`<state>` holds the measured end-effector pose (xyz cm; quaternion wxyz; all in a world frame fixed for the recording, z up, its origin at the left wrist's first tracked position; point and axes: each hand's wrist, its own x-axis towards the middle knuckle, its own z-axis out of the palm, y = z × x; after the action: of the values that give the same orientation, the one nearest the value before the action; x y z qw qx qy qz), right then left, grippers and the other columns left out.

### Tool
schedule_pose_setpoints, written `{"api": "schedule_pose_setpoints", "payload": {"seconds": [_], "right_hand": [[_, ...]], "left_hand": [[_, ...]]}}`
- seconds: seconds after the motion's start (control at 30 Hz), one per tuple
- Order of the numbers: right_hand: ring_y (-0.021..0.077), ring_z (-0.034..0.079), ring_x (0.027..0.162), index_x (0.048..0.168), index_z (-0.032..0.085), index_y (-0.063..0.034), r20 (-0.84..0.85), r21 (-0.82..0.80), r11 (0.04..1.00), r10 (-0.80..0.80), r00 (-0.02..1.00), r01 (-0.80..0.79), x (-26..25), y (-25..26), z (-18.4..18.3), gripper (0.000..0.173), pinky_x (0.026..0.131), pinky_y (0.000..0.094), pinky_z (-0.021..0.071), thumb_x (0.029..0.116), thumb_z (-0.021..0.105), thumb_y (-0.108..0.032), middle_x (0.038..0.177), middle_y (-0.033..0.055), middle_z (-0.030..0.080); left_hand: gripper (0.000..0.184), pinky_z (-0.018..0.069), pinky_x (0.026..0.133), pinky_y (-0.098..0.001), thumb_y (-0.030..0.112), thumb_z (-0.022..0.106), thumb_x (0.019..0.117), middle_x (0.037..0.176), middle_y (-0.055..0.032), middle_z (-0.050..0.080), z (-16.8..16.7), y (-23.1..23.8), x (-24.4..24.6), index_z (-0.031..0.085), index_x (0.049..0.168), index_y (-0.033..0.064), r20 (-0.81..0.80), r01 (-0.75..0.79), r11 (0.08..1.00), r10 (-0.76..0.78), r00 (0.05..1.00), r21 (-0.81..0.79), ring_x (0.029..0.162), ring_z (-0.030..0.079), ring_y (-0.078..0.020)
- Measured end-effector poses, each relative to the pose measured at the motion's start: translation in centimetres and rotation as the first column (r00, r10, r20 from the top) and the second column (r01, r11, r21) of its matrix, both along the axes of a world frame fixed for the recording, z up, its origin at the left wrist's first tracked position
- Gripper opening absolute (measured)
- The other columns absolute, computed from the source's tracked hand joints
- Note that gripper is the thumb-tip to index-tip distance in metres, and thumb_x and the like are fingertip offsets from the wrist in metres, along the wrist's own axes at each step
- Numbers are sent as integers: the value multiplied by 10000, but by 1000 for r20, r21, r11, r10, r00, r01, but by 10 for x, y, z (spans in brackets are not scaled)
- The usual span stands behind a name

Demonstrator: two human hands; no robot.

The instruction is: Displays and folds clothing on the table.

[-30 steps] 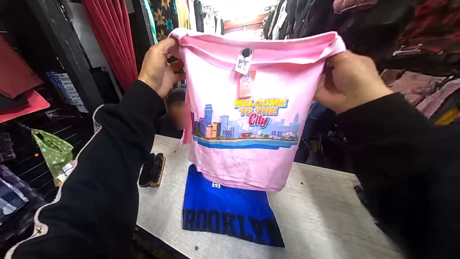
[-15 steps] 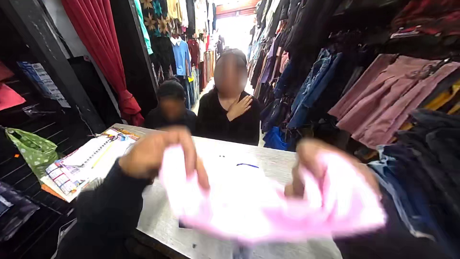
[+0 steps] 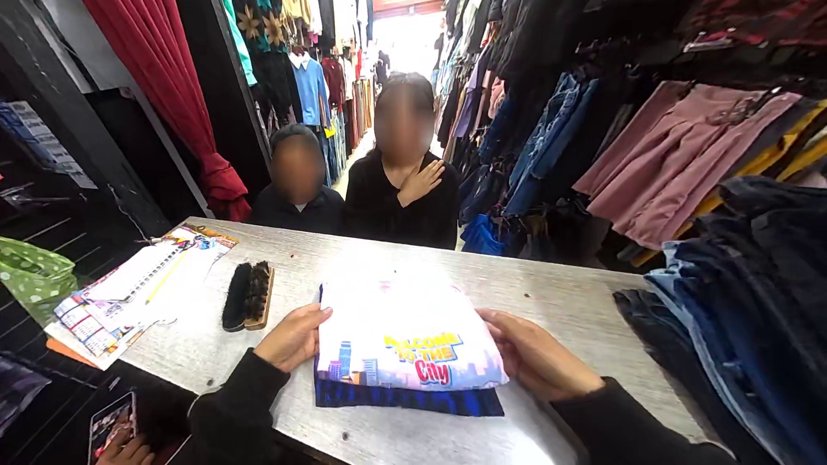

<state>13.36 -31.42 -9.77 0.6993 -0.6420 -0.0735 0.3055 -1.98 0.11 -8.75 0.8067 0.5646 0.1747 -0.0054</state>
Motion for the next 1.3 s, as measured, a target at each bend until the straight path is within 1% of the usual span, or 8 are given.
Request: {"api": "schedule_pose_setpoints", "payload": {"seconds": [0.1,0.2,0.43,0.67,0.73,0.9,1.17,1.3], "right_hand": [[117,684,646,990,679,-27,226,-169,984,87,970,-49,-7,-11,1,95,594,268,575,996,614,-96,769,68,717],[126,657,655,939,706,-84,434,-376,927,189,881,-13,-3,-17,-2,111,611,311,547,968,676,-187,755,33,691],[114,658,622,895,695,-59,373,-314,944,219,902,-99,-3,-9,1,110,584,276,543,972,666,-131,714,49,692],[115,684,791,943,727,-121,662,-332,936,146,735,114,-7,-8,0,166,678,346,580,903,698,-279,977,6,709],[112,666,669,953,727,-105,698,-330,933,139,703,143,-10,-4,8,166,579,326,572,925,704,-267,928,21,712],[260,685,793,1098,679,-33,531,-634,774,432,729,4,-6,0,21,287,743,488,556,1013,619,-300,910,136,689],[274,647,886,973,690,-10,486,-671,740,479,731,-38,-1,-1,15,221,799,489,507,972,691,-231,913,151,662],[153,655,653,882,698,-66,507,-547,837,330,796,1,2,-2,9,152,643,381,539,940,733,-202,714,47,675]], "left_hand": [[207,612,813,-318,55,565,1023,1002,-106,733,-1,0,-10,600,1209,-29,-55,30,953,-14,998,300,871,731,-157],[185,597,811,-300,72,647,984,972,-86,737,5,0,-11,655,1146,-16,-89,56,878,-15,996,476,850,718,-124],[389,616,793,-344,1,571,1009,1093,-123,696,11,-10,4,467,1381,44,-151,165,961,-133,980,221,892,726,-186],[509,599,899,-355,34,678,932,1163,-156,688,7,-26,12,478,1396,-25,-72,92,884,-66,995,458,992,716,-185],[537,612,862,-381,16,650,953,1147,-174,695,11,-33,12,439,1446,2,-27,-1,913,13,1000,409,966,727,-217],[648,610,856,-398,24,634,973,1163,-174,685,12,-33,10,319,1536,78,-63,64,942,-46,997,328,976,724,-237],[503,629,782,-372,-31,581,966,1005,-127,714,7,-27,9,377,1413,74,-37,131,991,-131,991,-12,865,741,-215],[425,629,777,-354,-86,611,917,960,-124,734,15,-30,13,485,1310,13,32,127,990,-129,991,57,837,744,-199]]}}
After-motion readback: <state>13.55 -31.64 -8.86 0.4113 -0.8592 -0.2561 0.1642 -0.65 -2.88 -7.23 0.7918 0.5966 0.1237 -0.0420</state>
